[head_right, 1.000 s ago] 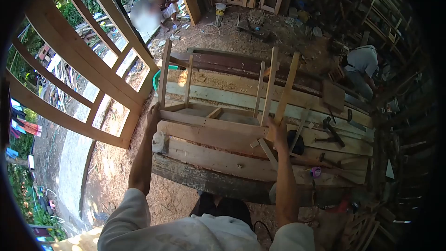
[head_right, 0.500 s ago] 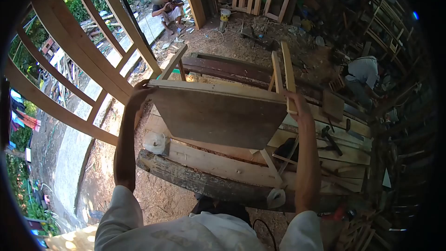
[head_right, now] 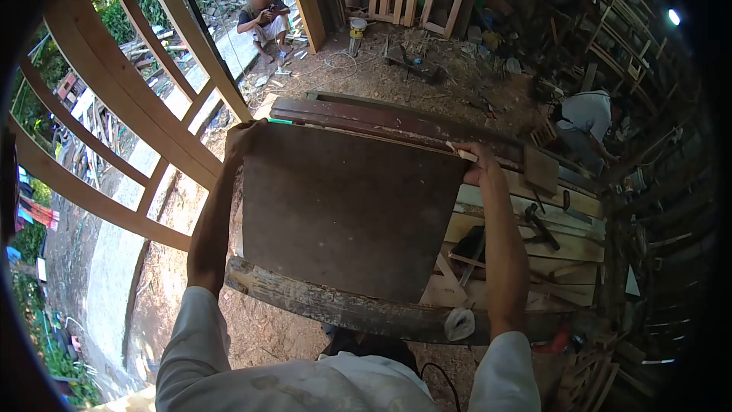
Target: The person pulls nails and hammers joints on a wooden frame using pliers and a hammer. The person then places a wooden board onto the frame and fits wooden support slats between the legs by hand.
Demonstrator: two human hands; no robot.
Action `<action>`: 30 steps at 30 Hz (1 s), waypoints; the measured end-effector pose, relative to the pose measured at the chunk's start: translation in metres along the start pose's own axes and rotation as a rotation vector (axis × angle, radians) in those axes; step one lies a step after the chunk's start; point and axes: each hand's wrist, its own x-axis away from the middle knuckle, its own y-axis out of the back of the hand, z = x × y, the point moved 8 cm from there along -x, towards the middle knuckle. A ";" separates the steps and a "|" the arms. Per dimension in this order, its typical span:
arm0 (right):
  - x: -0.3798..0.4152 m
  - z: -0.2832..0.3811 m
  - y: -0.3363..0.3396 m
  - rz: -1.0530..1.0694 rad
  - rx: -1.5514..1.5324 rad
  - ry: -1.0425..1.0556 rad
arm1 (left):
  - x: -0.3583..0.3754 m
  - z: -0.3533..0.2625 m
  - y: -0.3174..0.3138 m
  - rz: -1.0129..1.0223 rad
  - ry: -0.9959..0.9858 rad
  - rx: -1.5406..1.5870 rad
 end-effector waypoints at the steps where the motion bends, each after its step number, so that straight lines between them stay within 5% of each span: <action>1: -0.005 -0.004 -0.003 0.033 -0.124 -0.068 | -0.005 0.000 -0.003 0.017 0.009 -0.003; 6: -0.031 0.019 0.001 -0.070 -0.146 0.021 | -0.017 -0.012 -0.015 -0.076 -0.097 -0.101; 9: -0.016 0.027 -0.002 -0.003 -0.148 0.123 | -0.007 0.022 -0.043 0.198 -0.092 0.083; 12: -0.021 0.019 0.012 -0.009 0.024 0.233 | 0.026 0.073 -0.042 0.181 0.051 -0.029; 16: -0.030 -0.013 0.023 -0.198 0.245 0.373 | 0.059 0.068 -0.036 0.046 -0.063 -0.224; 21: -0.048 -0.027 0.014 -0.082 0.348 0.402 | 0.035 0.058 -0.046 0.045 -0.179 -0.301; 28: 0.030 -0.074 0.053 -0.360 0.682 0.519 | 0.020 0.066 -0.057 0.124 -0.123 -0.371; 30: 0.068 -0.104 0.072 -0.393 0.626 0.487 | 0.015 0.074 -0.052 -0.029 -0.293 -0.461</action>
